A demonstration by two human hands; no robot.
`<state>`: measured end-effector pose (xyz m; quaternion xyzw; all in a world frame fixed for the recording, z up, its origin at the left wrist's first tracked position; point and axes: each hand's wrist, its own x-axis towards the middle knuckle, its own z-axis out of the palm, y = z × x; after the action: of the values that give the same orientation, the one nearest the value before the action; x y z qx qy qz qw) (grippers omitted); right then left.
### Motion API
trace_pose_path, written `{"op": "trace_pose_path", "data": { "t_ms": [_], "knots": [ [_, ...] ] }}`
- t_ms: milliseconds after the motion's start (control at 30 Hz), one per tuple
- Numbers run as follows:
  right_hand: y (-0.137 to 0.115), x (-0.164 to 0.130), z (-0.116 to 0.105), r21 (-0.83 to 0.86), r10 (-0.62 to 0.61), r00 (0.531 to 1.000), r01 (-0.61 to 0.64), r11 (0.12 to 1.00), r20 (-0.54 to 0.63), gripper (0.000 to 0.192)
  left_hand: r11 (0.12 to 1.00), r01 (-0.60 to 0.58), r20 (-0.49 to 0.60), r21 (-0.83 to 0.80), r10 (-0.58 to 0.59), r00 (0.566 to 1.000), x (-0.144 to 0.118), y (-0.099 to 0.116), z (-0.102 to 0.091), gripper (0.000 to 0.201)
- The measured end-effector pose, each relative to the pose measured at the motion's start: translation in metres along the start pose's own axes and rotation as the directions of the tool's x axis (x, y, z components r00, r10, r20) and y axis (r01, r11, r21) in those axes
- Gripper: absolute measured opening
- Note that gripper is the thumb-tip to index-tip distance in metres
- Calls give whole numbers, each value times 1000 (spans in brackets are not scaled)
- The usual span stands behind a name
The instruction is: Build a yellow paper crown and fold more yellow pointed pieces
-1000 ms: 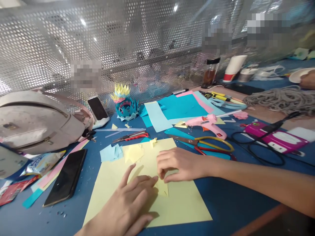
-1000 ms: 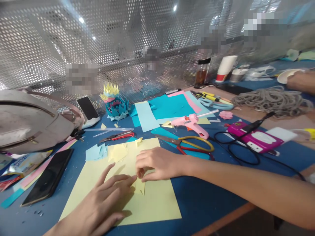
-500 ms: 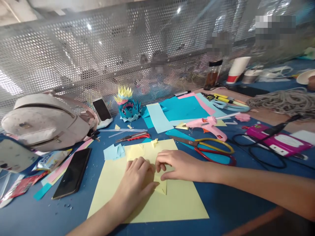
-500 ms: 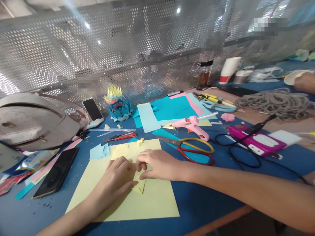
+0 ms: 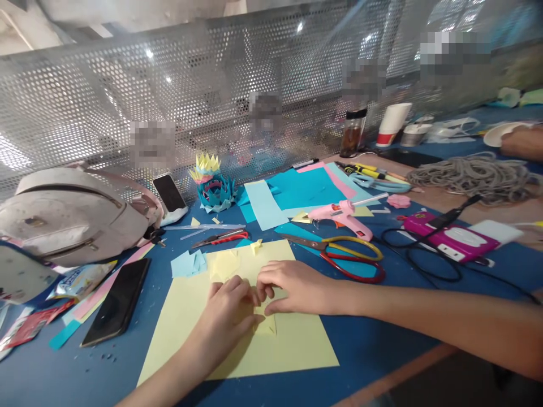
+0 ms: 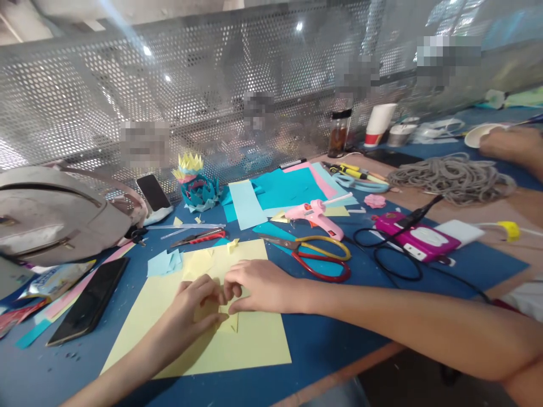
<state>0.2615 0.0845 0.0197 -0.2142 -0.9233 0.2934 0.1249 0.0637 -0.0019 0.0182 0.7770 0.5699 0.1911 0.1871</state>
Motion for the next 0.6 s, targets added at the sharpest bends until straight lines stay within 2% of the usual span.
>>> {"op": "trace_pose_path", "data": {
  "t_ms": [133,233,333,467,600],
  "knots": [
    [-1,0,-1,11,-13,1000,13,1000,12,15,1000,-7,-11,-30,7,1000,-1,6,0,13],
    [-1,0,0,42,25,999,-26,999,34,12,999,11,-51,-50,-14,999,-2,5,-1,10],
    [-1,0,1,44,59,998,-59,997,-3,7,997,32,-88,-66,-38,995,-2,1,-2,8],
    [2,-1,5,5,-3,997,3,1000,-73,7,995,53,-119,-86,-63,991,-2,-3,-2,10],
    [9,0,8,-66,-95,992,90,994,-86,6,993,53,-161,-102,-69,985,-4,-6,0,17]
  ]
}}
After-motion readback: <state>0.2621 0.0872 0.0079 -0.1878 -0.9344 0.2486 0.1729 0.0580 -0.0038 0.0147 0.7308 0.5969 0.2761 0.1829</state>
